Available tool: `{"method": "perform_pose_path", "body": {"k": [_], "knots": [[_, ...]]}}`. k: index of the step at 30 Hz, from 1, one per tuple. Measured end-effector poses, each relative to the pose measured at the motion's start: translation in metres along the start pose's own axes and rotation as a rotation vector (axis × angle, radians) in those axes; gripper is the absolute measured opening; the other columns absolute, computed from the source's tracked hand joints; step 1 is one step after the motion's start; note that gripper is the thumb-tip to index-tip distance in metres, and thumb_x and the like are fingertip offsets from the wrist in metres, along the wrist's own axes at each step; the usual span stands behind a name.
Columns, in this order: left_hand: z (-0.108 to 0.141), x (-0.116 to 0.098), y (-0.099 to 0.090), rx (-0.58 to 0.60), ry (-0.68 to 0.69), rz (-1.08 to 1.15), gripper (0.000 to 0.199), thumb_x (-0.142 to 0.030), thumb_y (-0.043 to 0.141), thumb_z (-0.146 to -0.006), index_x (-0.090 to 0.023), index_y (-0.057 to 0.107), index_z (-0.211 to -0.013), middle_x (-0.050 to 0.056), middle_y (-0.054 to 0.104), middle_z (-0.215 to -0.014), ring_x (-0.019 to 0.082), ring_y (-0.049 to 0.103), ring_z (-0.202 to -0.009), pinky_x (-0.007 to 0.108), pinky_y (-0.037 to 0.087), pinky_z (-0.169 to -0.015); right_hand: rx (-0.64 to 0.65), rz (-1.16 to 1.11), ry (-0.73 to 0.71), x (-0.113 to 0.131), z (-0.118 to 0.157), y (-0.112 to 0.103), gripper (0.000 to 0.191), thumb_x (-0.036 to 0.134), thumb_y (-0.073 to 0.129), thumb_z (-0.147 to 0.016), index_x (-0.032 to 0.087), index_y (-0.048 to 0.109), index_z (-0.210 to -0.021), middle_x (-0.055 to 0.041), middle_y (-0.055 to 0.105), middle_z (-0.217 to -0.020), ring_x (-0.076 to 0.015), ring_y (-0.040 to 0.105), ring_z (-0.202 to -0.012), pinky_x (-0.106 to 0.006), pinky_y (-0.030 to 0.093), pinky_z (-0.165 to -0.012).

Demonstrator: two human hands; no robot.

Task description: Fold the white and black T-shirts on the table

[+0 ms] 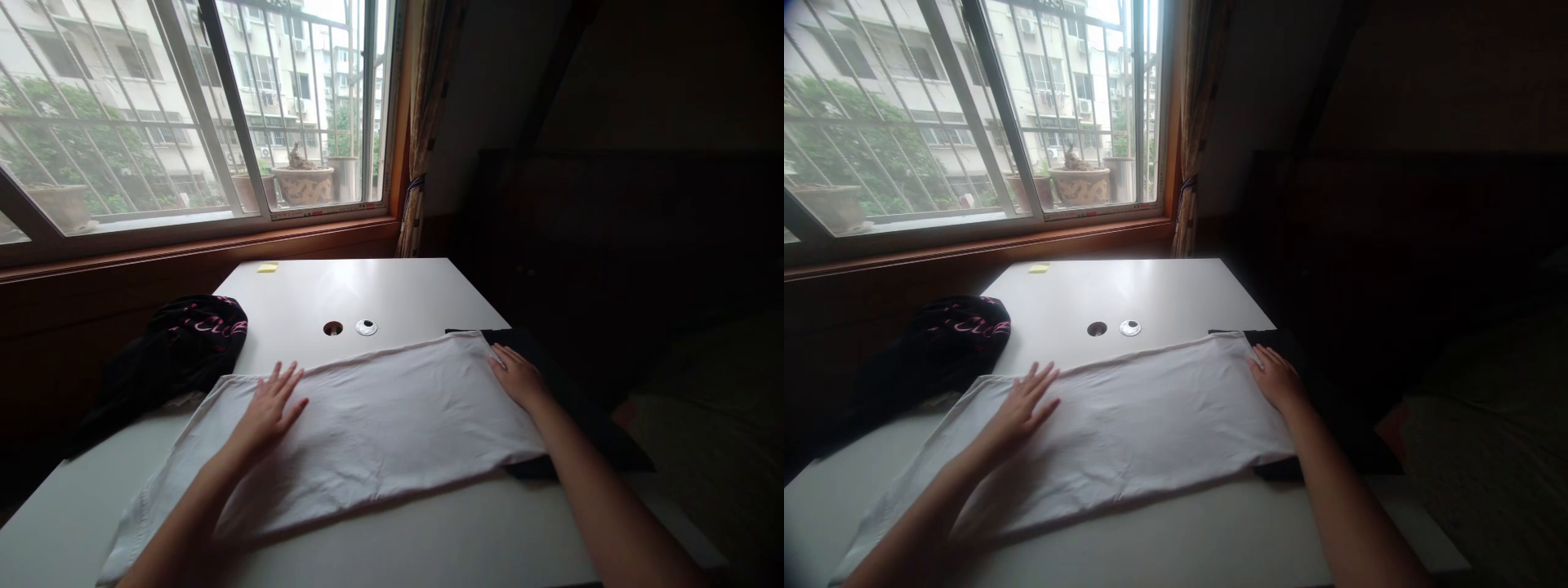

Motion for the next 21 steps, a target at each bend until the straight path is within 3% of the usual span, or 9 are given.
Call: {"method": "perform_pose_path", "body": {"k": [5, 7, 9, 11, 14, 21], "knots": [[0.003, -0.165, 0.035, 0.156, 0.409, 0.094, 0.066, -0.058, 0.034, -0.105, -0.028, 0.029, -0.162, 0.010, 0.029, -0.169, 0.033, 0.017, -0.159, 0.064, 0.023, -0.124, -0.003, -0.004, 0.019, 0.002, 0.001, -0.003, 0.054, 0.042, 0.037, -0.100, 0.019, 0.059, -0.143, -0.0092, 0.054, -0.154, -0.0276, 0.045, -0.146, -0.046, 0.035, -0.122], [0.006, -0.212, 0.042, 0.162, 0.514, 0.136, 0.067, -0.059, 0.034, -0.104, -0.028, 0.026, -0.163, 0.009, 0.027, -0.170, 0.030, 0.017, -0.159, 0.060, 0.019, -0.127, -0.005, -0.007, 0.017, 0.004, 0.002, -0.005, 0.055, 0.042, 0.037, -0.100, 0.018, 0.059, -0.143, -0.0097, 0.055, -0.154, -0.0275, 0.045, -0.146, -0.045, 0.035, -0.122], [0.006, -0.237, 0.048, 0.170, 0.564, 0.162, 0.069, -0.061, 0.034, -0.104, -0.028, 0.024, -0.164, 0.007, 0.029, -0.169, 0.029, 0.017, -0.159, 0.059, 0.014, -0.129, -0.012, -0.006, 0.014, 0.005, 0.003, -0.007, 0.055, 0.042, 0.037, -0.100, 0.017, 0.060, -0.143, -0.0098, 0.056, -0.153, -0.0273, 0.046, -0.145, -0.045, 0.036, -0.122], [0.003, -0.240, 0.054, 0.183, 0.566, 0.165, 0.071, -0.063, 0.033, -0.103, -0.027, 0.023, -0.164, 0.007, 0.028, -0.169, 0.029, 0.018, -0.159, 0.058, 0.011, -0.129, -0.020, -0.001, 0.008, 0.007, 0.005, -0.009, 0.054, 0.042, 0.037, -0.100, 0.017, 0.060, -0.143, -0.0096, 0.057, -0.152, -0.0268, 0.046, -0.145, -0.044, 0.035, -0.122], [-0.003, -0.215, 0.057, 0.180, 0.509, 0.127, 0.070, -0.062, 0.031, -0.104, -0.027, 0.022, -0.164, 0.006, 0.024, -0.170, 0.029, 0.018, -0.159, 0.055, 0.011, -0.129, -0.031, 0.003, 0.001, 0.008, 0.006, -0.011, 0.053, 0.042, 0.037, -0.100, 0.018, 0.061, -0.142, -0.0095, 0.058, -0.151, -0.0264, 0.047, -0.144, -0.042, 0.035, -0.122], [-0.005, -0.099, 0.036, 0.107, 0.266, -0.056, 0.066, -0.058, 0.031, -0.105, -0.027, 0.026, -0.163, 0.005, 0.026, -0.170, 0.028, 0.021, -0.158, 0.052, 0.011, -0.129, -0.079, -0.065, -0.003, -0.001, 0.005, -0.012, 0.055, 0.045, 0.039, -0.098, 0.016, 0.065, -0.137, -0.0109, 0.062, -0.145, -0.0296, 0.053, -0.137, -0.044, 0.039, -0.119]]}}
Point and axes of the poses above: each hand's wrist, its own z-axis away from the middle knuckle, its own y-axis out of the palm, x = y × z, the point moved 10 cm from there along -z, towards the middle knuckle
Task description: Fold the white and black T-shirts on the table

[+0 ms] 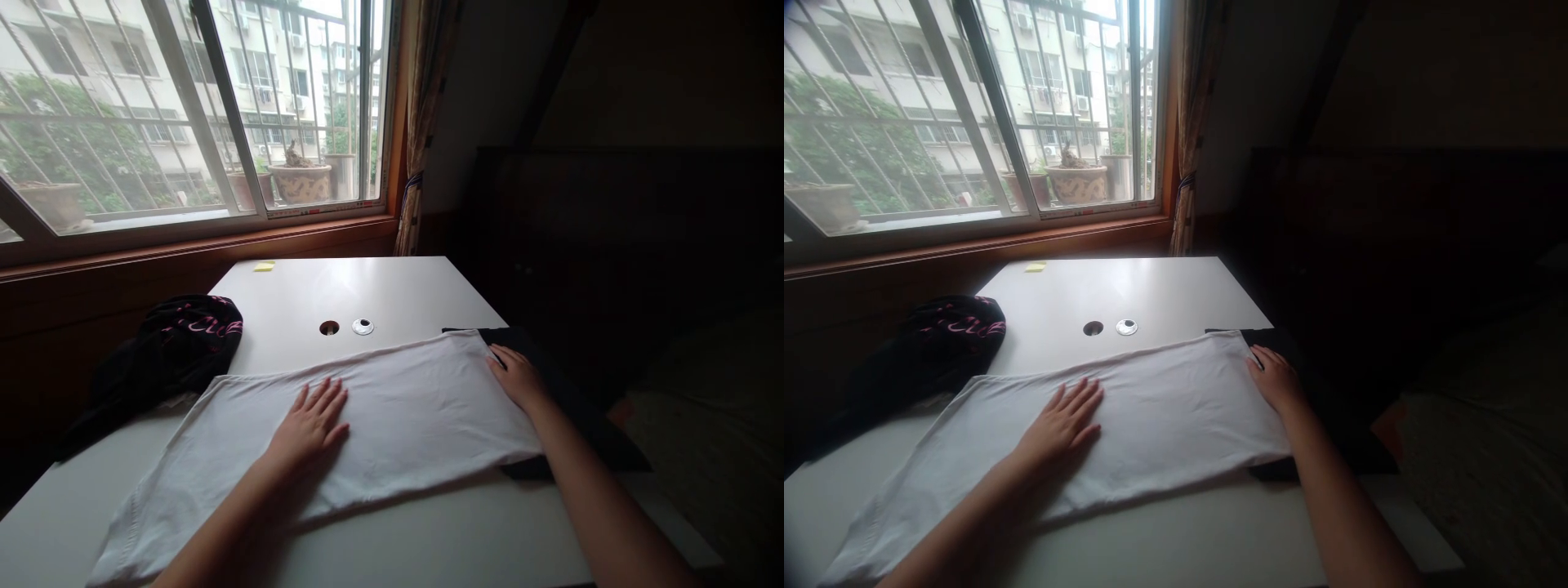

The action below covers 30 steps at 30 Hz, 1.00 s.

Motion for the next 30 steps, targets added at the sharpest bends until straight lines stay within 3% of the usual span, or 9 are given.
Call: {"method": "perform_pose_path", "body": {"k": [7, 12, 17, 24, 30], "knots": [[0.038, 0.123, -0.012, -0.012, -0.322, -0.109, 0.063, -0.053, 0.031, -0.106, -0.023, 0.032, -0.162, 0.008, 0.030, -0.169, 0.028, 0.024, -0.157, 0.054, 0.019, -0.126, -0.028, -0.020, -0.017, -0.006, 0.000, 0.003, 0.052, 0.045, 0.041, -0.098, 0.017, 0.067, -0.133, -0.0106, 0.063, -0.143, -0.0308, 0.056, -0.134, -0.046, 0.041, -0.117], [0.054, 0.171, -0.012, 0.016, -0.425, -0.123, 0.065, -0.051, 0.029, -0.105, -0.019, 0.033, -0.161, 0.008, 0.033, -0.167, 0.027, 0.023, -0.158, 0.052, 0.021, -0.126, -0.054, -0.025, -0.030, -0.008, 0.000, 0.003, 0.048, 0.044, 0.044, -0.097, 0.021, 0.068, -0.132, -0.0098, 0.064, -0.142, -0.0310, 0.057, -0.133, -0.047, 0.042, -0.116], [0.059, 0.182, -0.016, -0.091, -0.402, -0.114, 0.060, -0.048, 0.030, -0.105, -0.019, 0.045, -0.155, 0.009, 0.044, -0.163, 0.026, 0.034, -0.154, 0.048, 0.025, -0.126, -0.050, -0.036, -0.027, -0.009, -0.001, 0.003, 0.048, 0.044, 0.043, -0.098, 0.020, 0.068, -0.131, -0.0103, 0.064, -0.142, -0.0318, 0.057, -0.132, -0.047, 0.042, -0.116], [0.065, 0.175, -0.037, -0.283, -0.310, -0.058, 0.046, -0.041, 0.037, -0.104, -0.020, 0.063, -0.136, 0.012, 0.065, -0.138, 0.027, 0.057, -0.129, 0.044, 0.042, -0.115, -0.061, -0.037, -0.017, -0.009, -0.001, 0.003, 0.046, 0.044, 0.044, -0.097, 0.022, 0.069, -0.129, -0.0095, 0.065, -0.141, -0.0319, 0.057, -0.132, -0.047, 0.042, -0.116], [0.069, 0.158, -0.060, -0.354, -0.333, -0.128, 0.033, -0.037, 0.047, -0.102, -0.028, 0.068, -0.125, 0.008, 0.066, -0.114, 0.027, 0.056, -0.104, 0.042, 0.051, -0.098, -0.065, -0.045, -0.011, -0.008, 0.000, 0.001, 0.045, 0.043, 0.045, -0.097, 0.021, 0.069, -0.129, -0.0099, 0.066, -0.140, -0.0326, 0.057, -0.131, -0.049, 0.043, -0.115]]}}
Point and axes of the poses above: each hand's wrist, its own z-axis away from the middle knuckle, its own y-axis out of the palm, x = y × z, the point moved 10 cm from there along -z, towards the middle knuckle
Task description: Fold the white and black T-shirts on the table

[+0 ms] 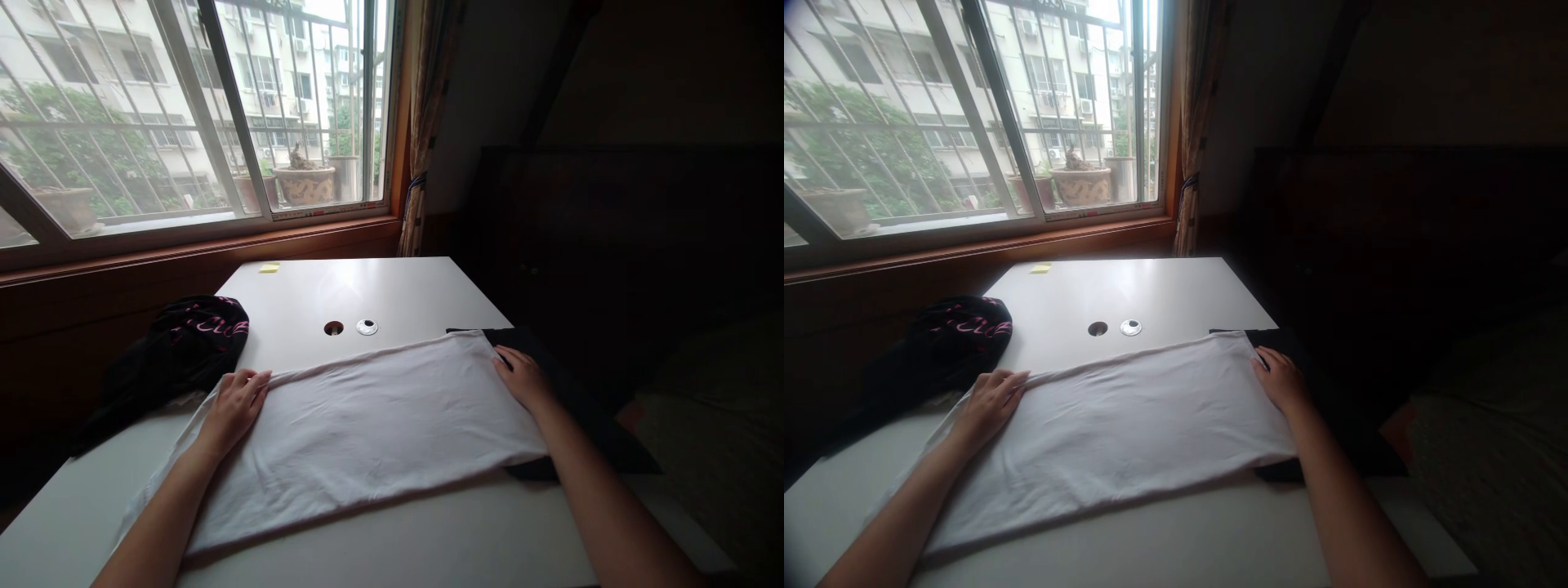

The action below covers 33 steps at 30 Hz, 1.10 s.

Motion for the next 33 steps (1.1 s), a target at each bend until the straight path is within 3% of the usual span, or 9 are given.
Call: {"method": "perform_pose_path", "body": {"k": [7, 17, 22, 26, 33], "knots": [[-0.003, -0.016, -0.014, -0.015, 0.071, -0.044, 0.022, -0.036, 0.047, -0.103, -0.027, 0.066, -0.104, 0.008, 0.065, -0.110, 0.028, 0.053, -0.103, 0.042, 0.051, -0.093, -0.002, -0.001, -0.014, 0.003, 0.000, -0.002, 0.045, 0.042, 0.045, -0.097, 0.021, 0.069, -0.129, -0.0098, 0.066, -0.140, -0.0326, 0.058, -0.130, -0.049, 0.044, -0.114], [0.003, -0.028, -0.014, 0.025, 0.249, 0.008, 0.019, -0.031, 0.046, -0.105, -0.026, 0.064, -0.099, 0.006, 0.069, -0.103, 0.026, 0.060, -0.097, 0.042, 0.050, -0.089, -0.004, -0.006, -0.004, 0.001, 0.000, -0.001, 0.045, 0.043, 0.045, -0.097, 0.021, 0.070, -0.127, -0.0098, 0.067, -0.139, -0.0312, 0.058, -0.131, -0.048, 0.043, -0.116], [0.004, -0.024, -0.012, 0.006, 0.229, 0.032, 0.018, -0.033, 0.048, -0.104, -0.026, 0.063, -0.100, 0.006, 0.069, -0.104, 0.025, 0.060, -0.097, 0.041, 0.050, -0.091, -0.013, -0.011, -0.001, 0.002, 0.001, -0.003, 0.044, 0.044, 0.045, -0.097, 0.023, 0.070, -0.127, -0.0089, 0.067, -0.138, -0.0309, 0.058, -0.130, -0.048, 0.043, -0.115], [0.000, -0.008, -0.010, -0.027, 0.124, 0.028, 0.024, -0.036, 0.045, -0.104, -0.027, 0.064, -0.115, 0.007, 0.069, -0.112, 0.026, 0.059, -0.102, 0.043, 0.050, -0.097, -0.008, -0.012, 0.004, 0.002, 0.001, -0.002, 0.044, 0.043, 0.045, -0.097, 0.021, 0.070, -0.127, -0.0099, 0.067, -0.138, -0.0313, 0.058, -0.131, -0.049, 0.043, -0.115], [-0.012, 0.008, -0.001, 0.062, 0.030, 0.020, 0.032, -0.045, 0.044, -0.102, -0.028, 0.070, -0.109, 0.006, 0.071, -0.109, 0.026, 0.058, -0.102, 0.040, 0.048, -0.094, 0.002, -0.009, 0.009, 0.002, 0.001, -0.002, 0.045, 0.043, 0.045, -0.097, 0.022, 0.069, -0.128, -0.0094, 0.066, -0.139, -0.0322, 0.057, -0.132, -0.049, 0.043, -0.115]]}}
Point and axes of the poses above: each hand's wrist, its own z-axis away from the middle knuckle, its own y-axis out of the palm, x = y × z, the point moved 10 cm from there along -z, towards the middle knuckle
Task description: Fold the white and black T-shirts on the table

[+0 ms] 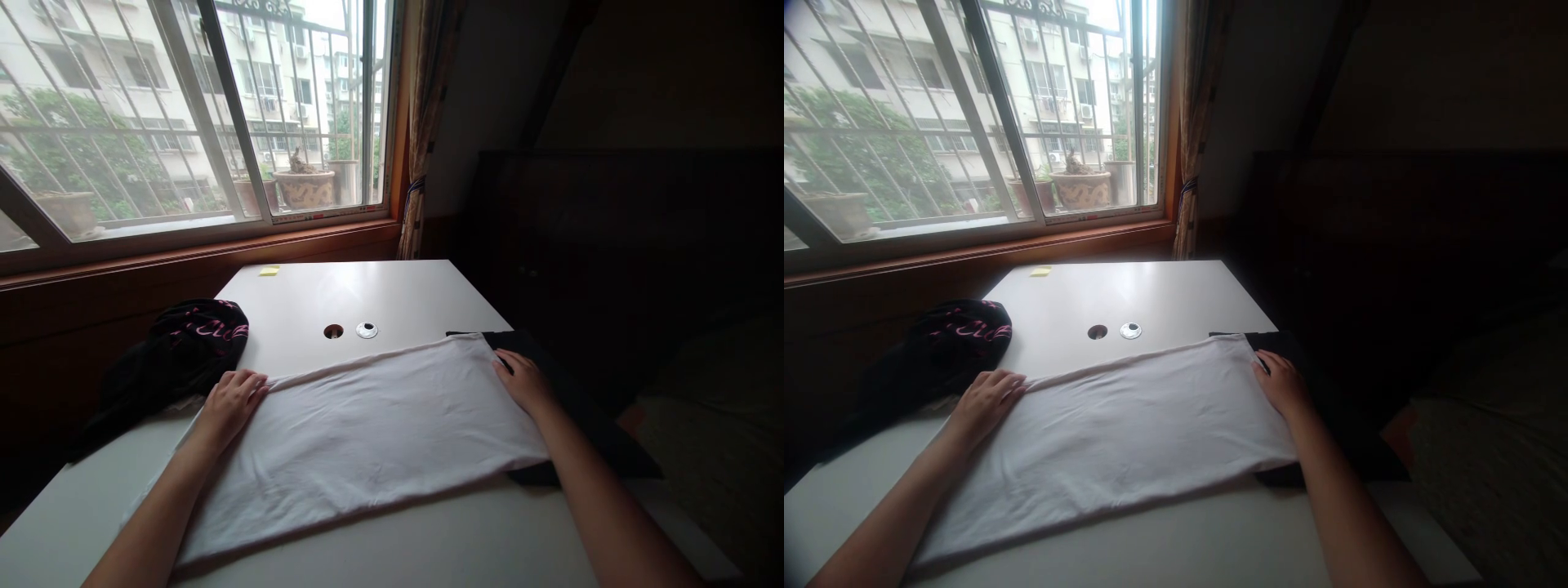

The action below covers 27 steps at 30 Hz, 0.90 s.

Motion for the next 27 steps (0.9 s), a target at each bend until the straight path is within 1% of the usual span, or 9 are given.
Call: {"method": "perform_pose_path", "body": {"k": [3, 6, 13, 17, 20, 22, 23, 25, 27], "knots": [[-0.006, -0.001, -0.001, 0.026, -0.002, -0.018, 0.032, -0.046, 0.046, -0.100, -0.027, 0.071, -0.102, 0.006, 0.071, -0.104, 0.026, 0.058, -0.098, 0.040, 0.048, -0.091, 0.001, 0.000, -0.007, 0.000, 0.000, 0.000, 0.046, 0.044, 0.044, -0.096, 0.021, 0.069, -0.128, -0.0106, 0.066, -0.140, -0.0325, 0.057, -0.132, -0.049, 0.043, -0.115], [-0.011, -0.001, 0.000, 0.039, -0.002, -0.034, 0.031, -0.042, 0.045, -0.101, -0.026, 0.071, -0.095, 0.006, 0.071, -0.099, 0.026, 0.057, -0.092, 0.039, 0.047, -0.086, -0.003, -0.003, -0.018, 0.001, 0.000, 0.001, 0.047, 0.044, 0.044, -0.097, 0.020, 0.069, -0.128, -0.0116, 0.066, -0.139, -0.0326, 0.058, -0.131, -0.049, 0.043, -0.115], [-0.017, 0.011, 0.008, 0.026, -0.088, -0.099, 0.028, -0.039, 0.047, -0.100, -0.025, 0.069, -0.091, 0.007, 0.070, -0.097, 0.027, 0.059, -0.091, 0.038, 0.047, -0.078, 0.001, -0.002, -0.007, -0.002, 0.000, 0.002, 0.046, 0.044, 0.045, -0.097, 0.021, 0.069, -0.128, -0.0099, 0.066, -0.140, -0.0316, 0.057, -0.132, -0.048, 0.042, -0.116], [-0.017, 0.020, 0.010, -0.010, -0.167, -0.103, 0.027, -0.037, 0.047, -0.099, -0.025, 0.071, -0.092, 0.008, 0.070, -0.100, 0.028, 0.060, -0.093, 0.038, 0.049, -0.080, 0.004, 0.006, -0.003, -0.002, 0.000, 0.002, 0.045, 0.044, 0.045, -0.097, 0.022, 0.069, -0.128, -0.0100, 0.065, -0.140, -0.0319, 0.057, -0.132, -0.049, 0.042, -0.115], [-0.020, 0.015, 0.005, -0.048, -0.189, -0.087, 0.025, -0.033, 0.049, -0.098, -0.025, 0.073, -0.101, 0.008, 0.071, -0.106, 0.029, 0.060, -0.098, 0.041, 0.052, -0.086, 0.007, 0.007, -0.011, -0.001, 0.000, 0.001, 0.046, 0.045, 0.044, -0.097, 0.022, 0.069, -0.128, -0.0096, 0.066, -0.140, -0.0319, 0.057, -0.131, -0.049, 0.043, -0.115], [-0.025, -0.002, -0.001, -0.085, -0.149, -0.053, 0.027, -0.029, 0.049, -0.098, -0.023, 0.073, -0.110, 0.010, 0.071, -0.115, 0.030, 0.060, -0.106, 0.044, 0.052, -0.095, 0.006, 0.005, -0.015, 0.000, 0.000, 0.001, 0.046, 0.045, 0.044, -0.097, 0.022, 0.069, -0.128, -0.0095, 0.066, -0.139, -0.0320, 0.058, -0.131, -0.049, 0.043, -0.115], [-0.028, -0.017, -0.005, -0.097, -0.108, -0.027, 0.029, -0.028, 0.049, -0.098, -0.022, 0.072, -0.115, 0.010, 0.070, -0.120, 0.031, 0.060, -0.111, 0.046, 0.051, -0.100, 0.002, 0.005, -0.016, 0.000, 0.000, 0.001, 0.046, 0.045, 0.044, -0.097, 0.022, 0.069, -0.127, -0.0096, 0.066, -0.139, -0.0322, 0.058, -0.131, -0.049, 0.043, -0.114], [-0.034, -0.057, -0.007, -0.085, 0.010, 0.038, 0.033, -0.026, 0.046, -0.099, -0.020, 0.070, -0.122, 0.012, 0.069, -0.127, 0.030, 0.059, -0.120, 0.047, 0.049, -0.108, -0.009, 0.005, -0.011, -0.001, 0.000, 0.001, 0.045, 0.044, 0.044, -0.097, 0.022, 0.070, -0.126, -0.0100, 0.067, -0.138, -0.0328, 0.058, -0.131, -0.050, 0.044, -0.114], [-0.036, -0.107, 0.001, -0.005, 0.155, 0.108, 0.037, -0.026, 0.043, -0.102, -0.022, 0.067, -0.129, 0.010, 0.069, -0.133, 0.028, 0.058, -0.128, 0.046, 0.049, -0.110, -0.014, 0.004, -0.003, -0.003, -0.001, 0.001, 0.045, 0.044, 0.045, -0.096, 0.022, 0.070, -0.126, -0.0097, 0.066, -0.139, -0.0333, 0.057, -0.131, -0.051, 0.044, -0.113]]}}
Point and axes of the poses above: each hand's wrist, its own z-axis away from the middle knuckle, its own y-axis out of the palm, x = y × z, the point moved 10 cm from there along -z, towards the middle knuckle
